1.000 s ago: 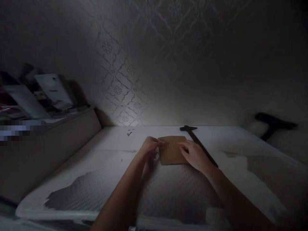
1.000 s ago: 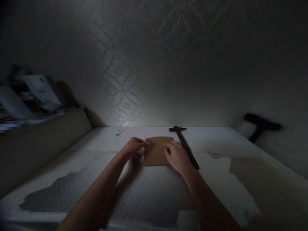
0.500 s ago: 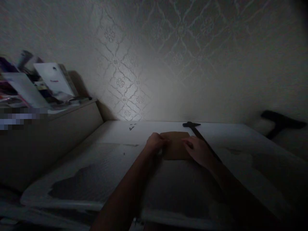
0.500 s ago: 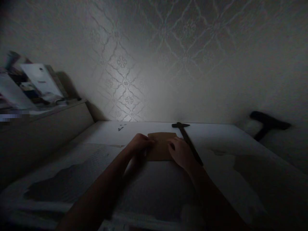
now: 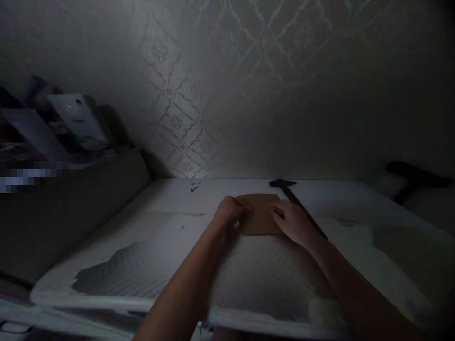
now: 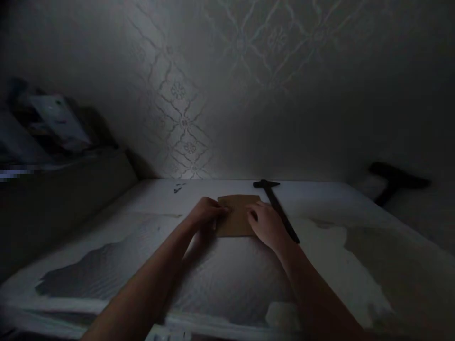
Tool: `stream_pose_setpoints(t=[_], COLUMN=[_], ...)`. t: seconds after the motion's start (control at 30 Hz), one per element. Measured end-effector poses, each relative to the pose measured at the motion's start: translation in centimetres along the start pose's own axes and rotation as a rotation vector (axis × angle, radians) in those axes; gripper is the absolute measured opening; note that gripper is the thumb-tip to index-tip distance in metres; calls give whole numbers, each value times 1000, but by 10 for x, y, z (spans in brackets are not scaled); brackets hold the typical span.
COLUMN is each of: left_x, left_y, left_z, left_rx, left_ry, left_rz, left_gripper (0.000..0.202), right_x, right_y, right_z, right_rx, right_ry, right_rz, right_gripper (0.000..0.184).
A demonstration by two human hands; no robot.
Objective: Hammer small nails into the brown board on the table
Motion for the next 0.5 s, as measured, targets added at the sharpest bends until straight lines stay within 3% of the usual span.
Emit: stream_pose_setpoints(t=[0.5], left_x=[2], left_y=[-6], left_z=[-6], left_rx=[-14], left_ry=[-37], left_rz=[-41], left_gripper=[25], right_x=[-3], right_y=[0], right_z=[1], right_rx=[22], right_ry=[-22], right_rz=[12], right_gripper=[27])
Point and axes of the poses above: each hand's wrist, its own z-axis away from the middle knuckle, its own x-axis out of the palm, y = z × x, the point moved 3 cm from there along -z, towards the middle knuckle, and after that the axes turned 1 degree about x, right-handed, at the moved point
